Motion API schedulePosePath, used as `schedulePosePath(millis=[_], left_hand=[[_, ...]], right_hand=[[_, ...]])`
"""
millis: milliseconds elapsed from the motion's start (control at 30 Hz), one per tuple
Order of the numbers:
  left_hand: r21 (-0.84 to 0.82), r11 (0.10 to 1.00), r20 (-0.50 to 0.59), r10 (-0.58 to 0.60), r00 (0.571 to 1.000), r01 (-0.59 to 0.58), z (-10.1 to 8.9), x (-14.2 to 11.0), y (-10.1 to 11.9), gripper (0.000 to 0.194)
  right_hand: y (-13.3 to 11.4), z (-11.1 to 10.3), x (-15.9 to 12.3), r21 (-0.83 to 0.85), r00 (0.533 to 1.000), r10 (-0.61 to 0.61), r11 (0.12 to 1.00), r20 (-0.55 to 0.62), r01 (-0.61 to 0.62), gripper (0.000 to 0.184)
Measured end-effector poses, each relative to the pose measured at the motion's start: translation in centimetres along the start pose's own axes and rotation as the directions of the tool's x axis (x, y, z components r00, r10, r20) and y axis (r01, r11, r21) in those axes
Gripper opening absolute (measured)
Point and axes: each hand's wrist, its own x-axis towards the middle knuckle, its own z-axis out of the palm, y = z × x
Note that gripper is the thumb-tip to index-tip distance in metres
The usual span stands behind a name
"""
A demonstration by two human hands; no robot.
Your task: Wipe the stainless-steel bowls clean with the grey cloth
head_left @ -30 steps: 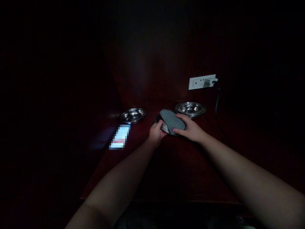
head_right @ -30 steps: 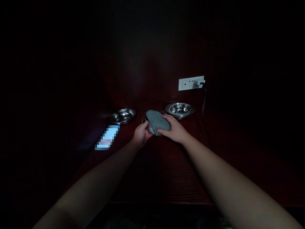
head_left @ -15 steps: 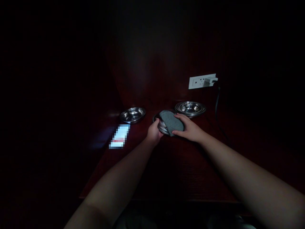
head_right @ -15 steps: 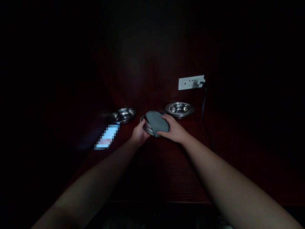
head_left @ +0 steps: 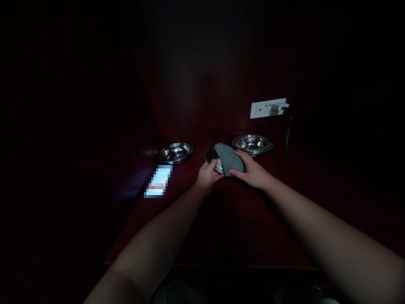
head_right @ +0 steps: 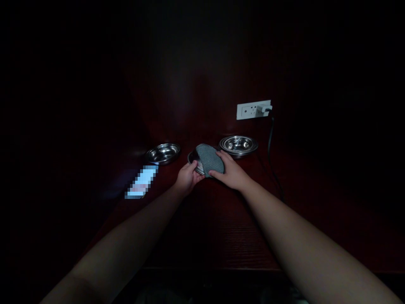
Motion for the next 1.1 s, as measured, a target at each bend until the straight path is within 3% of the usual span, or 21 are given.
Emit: schedulePosePath(millis=[300,500,667,833,1100], left_hand=[[-0.2,0.971,-0.159,0.097,0.983,-0.128,0.0,1.0,0.3,0.019],[-0.232,0.966,-0.194,0.069,0.979,-0.114,-0.2,1.2,0.2,0.021],[-0.231,0.973,-0.07,-0.031,0.997,0.014,-0.1,0.5,0.5,0.027],[-0.058,0.997,0.049,-0.038,0.998,0.04,0.1,-0.2,0.2,0.024],[0.019,1.0,0.025,-0.017,1.0,0.017,0.1,-0.2,-0.2,0.019]], right_hand=[[0.2,0.1,-0.1,0.024,0.994,-0.081,0.997,0.072,0.079,0.081],[0.2,0.0,-0.1,0.022,0.993,-0.083,0.996,0.083,0.082,0.084],[0.3,0.1,-0.1,0.025,0.996,-0.054,0.998,0.067,0.053,0.082],[0.6,0.2,0.0,0.027,1.0,0.005,1.0,-0.004,-0.005,0.079],[0.6,0.2,-0.1,0.019,1.0,0.013,1.0,-0.02,-0.013,0.077]])
